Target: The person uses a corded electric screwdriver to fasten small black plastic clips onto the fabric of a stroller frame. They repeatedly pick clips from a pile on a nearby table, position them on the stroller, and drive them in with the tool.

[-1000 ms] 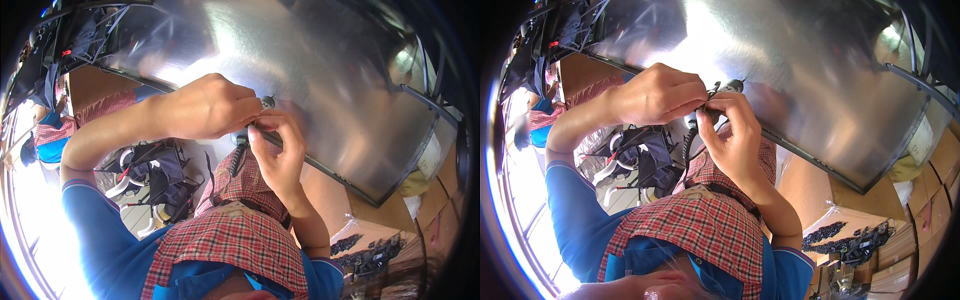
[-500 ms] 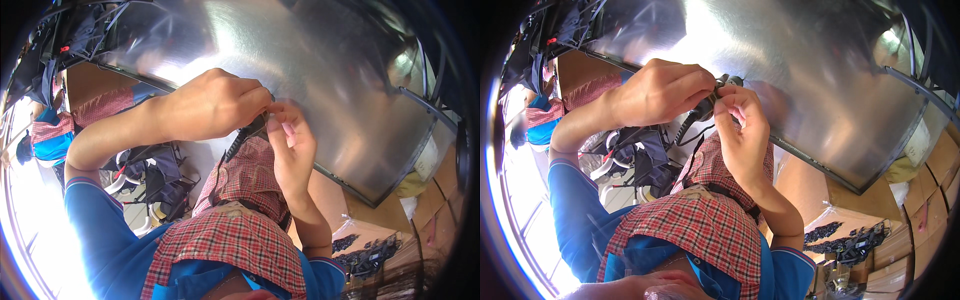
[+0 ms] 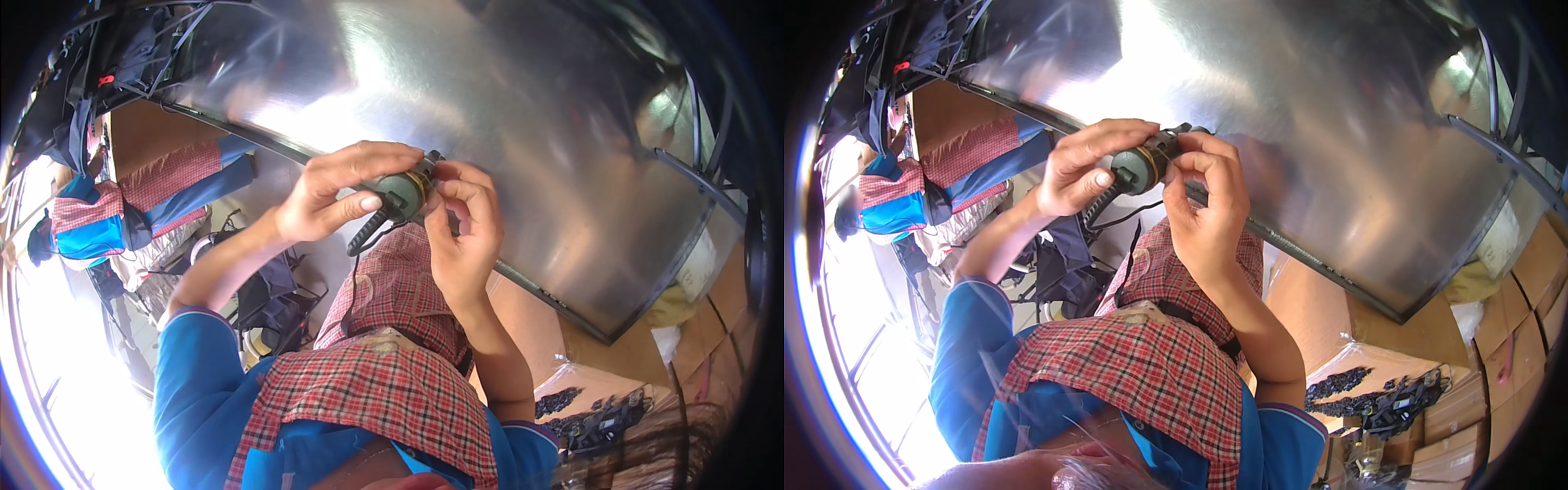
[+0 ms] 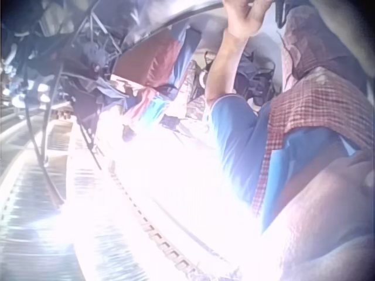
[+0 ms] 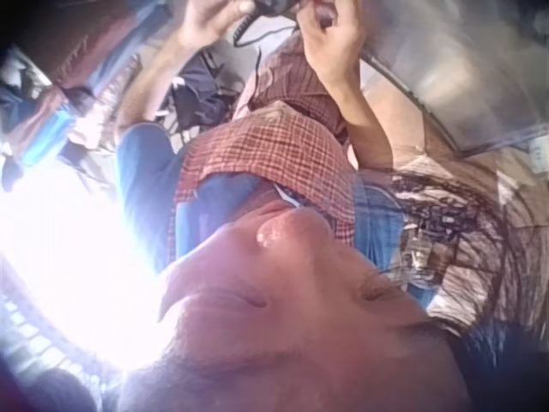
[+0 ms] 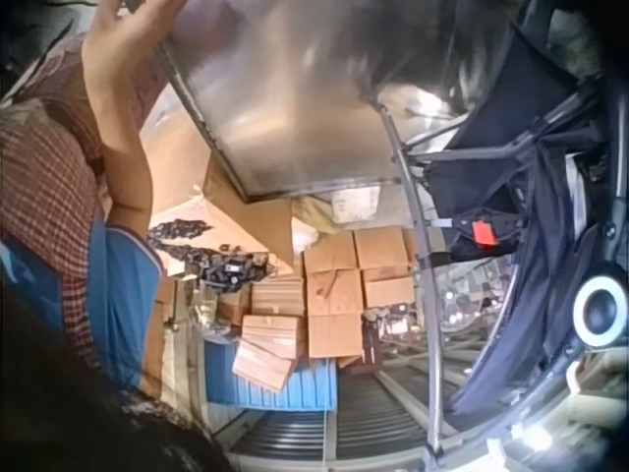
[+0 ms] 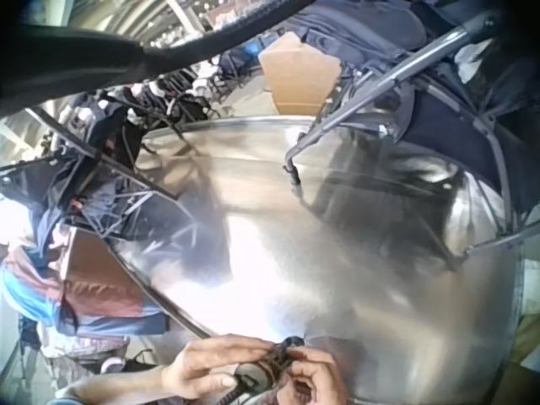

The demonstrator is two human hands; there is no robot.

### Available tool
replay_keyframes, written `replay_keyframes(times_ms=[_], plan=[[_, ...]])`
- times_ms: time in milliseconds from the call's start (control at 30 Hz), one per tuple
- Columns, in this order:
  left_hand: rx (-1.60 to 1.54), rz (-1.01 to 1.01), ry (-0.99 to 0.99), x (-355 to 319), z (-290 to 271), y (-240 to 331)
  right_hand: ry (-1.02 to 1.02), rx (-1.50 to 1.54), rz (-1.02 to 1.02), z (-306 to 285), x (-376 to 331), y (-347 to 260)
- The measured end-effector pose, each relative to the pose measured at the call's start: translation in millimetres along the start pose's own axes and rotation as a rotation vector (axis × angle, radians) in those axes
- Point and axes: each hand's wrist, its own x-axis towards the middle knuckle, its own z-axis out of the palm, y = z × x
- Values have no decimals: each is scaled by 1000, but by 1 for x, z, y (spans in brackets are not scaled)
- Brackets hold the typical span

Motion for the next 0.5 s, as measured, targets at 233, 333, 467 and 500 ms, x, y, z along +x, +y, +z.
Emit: replay_keyframes(times_ms=[233,333,467,500], plan=[[-439,64,301,-7,57,-35,11,46,25,1,1,5],[-510,99,389,3,80,-44,-6,108,46,-6,0,6],[-380,114,333,0,85,-53,-23,156,80,-14,-2,7],[-386,119,329,1,85,-54,-28,159,88,-15,-2,2]])
